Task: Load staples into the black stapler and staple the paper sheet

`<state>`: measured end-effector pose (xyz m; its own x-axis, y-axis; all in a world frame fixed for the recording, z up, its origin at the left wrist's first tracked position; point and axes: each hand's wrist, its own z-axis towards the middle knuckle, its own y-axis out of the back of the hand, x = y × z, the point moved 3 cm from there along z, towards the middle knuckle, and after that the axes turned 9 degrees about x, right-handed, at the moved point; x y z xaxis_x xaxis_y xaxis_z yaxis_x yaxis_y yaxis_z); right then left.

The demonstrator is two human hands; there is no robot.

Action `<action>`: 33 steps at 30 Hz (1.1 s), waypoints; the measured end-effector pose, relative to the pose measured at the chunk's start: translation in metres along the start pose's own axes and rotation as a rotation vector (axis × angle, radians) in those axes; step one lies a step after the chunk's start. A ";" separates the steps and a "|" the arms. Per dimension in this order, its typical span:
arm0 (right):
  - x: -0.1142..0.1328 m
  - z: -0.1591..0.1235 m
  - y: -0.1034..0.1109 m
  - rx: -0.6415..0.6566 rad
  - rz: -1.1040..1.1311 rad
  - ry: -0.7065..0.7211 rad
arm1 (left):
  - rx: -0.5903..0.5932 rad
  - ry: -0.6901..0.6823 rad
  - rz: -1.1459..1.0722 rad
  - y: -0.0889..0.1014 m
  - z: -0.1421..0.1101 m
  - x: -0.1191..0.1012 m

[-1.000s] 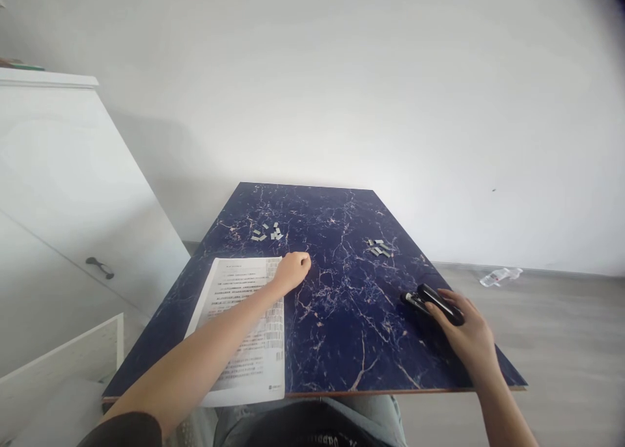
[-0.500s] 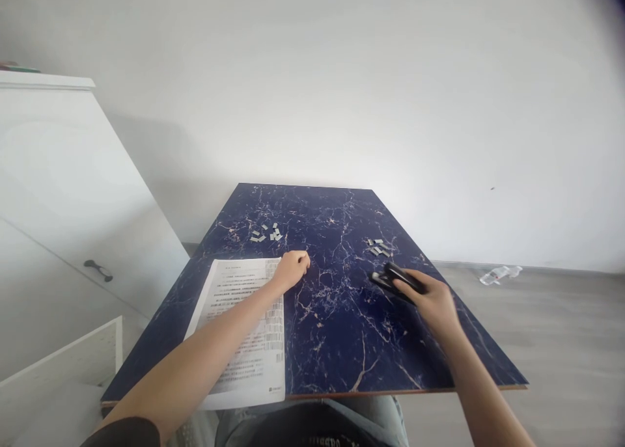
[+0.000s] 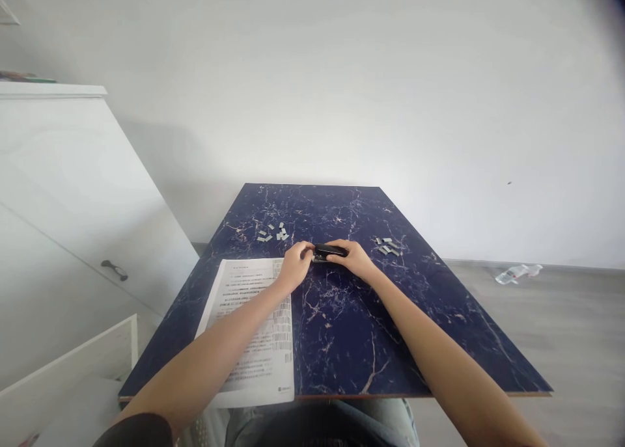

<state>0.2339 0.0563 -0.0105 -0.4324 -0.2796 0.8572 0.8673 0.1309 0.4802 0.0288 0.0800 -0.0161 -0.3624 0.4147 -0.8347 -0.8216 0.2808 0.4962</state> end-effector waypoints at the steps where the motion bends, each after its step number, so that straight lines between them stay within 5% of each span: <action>1: -0.003 -0.002 0.005 -0.044 0.043 -0.005 | 0.004 -0.007 -0.006 -0.001 0.000 0.000; 5: -0.022 -0.020 0.034 -0.223 0.176 -0.164 | 0.008 -0.036 -0.021 -0.002 0.001 0.001; 8: -0.030 -0.032 0.042 -0.116 0.393 -0.284 | 0.046 -0.029 -0.043 -0.004 0.001 0.004; 13: -0.026 -0.034 0.024 0.029 0.680 -0.418 | 0.101 -0.049 -0.064 -0.006 0.001 0.006; 23: -0.030 -0.028 0.012 -0.136 0.709 -0.456 | 0.109 -0.037 -0.089 -0.008 0.002 0.013; 33: -0.023 -0.029 0.010 -0.144 0.644 -0.432 | 0.066 -0.057 0.012 -0.008 0.002 0.016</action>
<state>0.2595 0.0369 -0.0311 0.1338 0.2072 0.9691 0.9903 0.0086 -0.1386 0.0305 0.0861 -0.0332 -0.3446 0.4667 -0.8146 -0.7859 0.3311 0.5222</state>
